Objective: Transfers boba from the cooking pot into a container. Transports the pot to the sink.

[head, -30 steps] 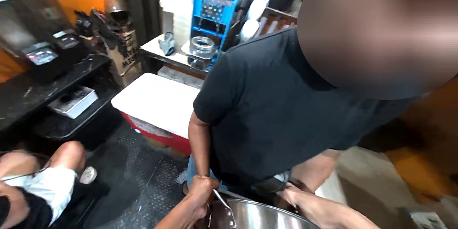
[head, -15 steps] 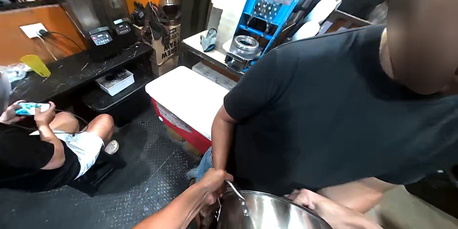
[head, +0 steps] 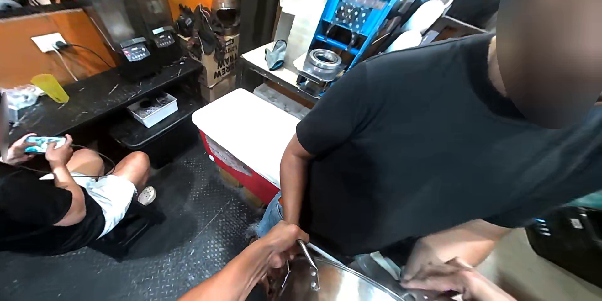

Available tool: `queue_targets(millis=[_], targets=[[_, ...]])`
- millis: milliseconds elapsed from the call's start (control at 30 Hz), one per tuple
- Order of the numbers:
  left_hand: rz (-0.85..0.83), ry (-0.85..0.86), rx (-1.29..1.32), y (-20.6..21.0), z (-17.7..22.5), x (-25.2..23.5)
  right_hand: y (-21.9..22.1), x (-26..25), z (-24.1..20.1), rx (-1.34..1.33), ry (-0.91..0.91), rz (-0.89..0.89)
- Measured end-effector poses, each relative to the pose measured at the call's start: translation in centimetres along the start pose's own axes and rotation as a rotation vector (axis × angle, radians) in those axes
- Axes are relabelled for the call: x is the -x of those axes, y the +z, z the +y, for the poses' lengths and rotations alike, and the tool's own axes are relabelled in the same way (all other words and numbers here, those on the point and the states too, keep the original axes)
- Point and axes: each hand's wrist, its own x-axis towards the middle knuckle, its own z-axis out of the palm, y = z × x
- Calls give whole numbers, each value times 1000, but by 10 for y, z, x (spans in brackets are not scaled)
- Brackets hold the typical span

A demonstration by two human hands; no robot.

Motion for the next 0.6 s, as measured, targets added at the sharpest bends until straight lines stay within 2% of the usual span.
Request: queue_targets(millis=[100,167,233,300,367,467,533,600], targets=[[88,-15,-75,20,22,28,-21,26,5,61,15,134],[152,-9,-134,34,33,42,-30,33,6,-50,-25,109],[146,22,-149,38,34,40,-29,21,-2,-235,-16,28],[98,49,-137,38,31,31,-32,-3,-33,-341,95,-193],[90,68,-158,46,33,30,-28,-29,-46,-259,141,-414],[75,81,-148,44,29,25,-12,-56,-36,8,83,-582],[85,91,-125,41,28,29,-12,-57,-41,169,106,-579],[79,105,-143,39,31,37,-19,-42,-46,205,79,-431]])
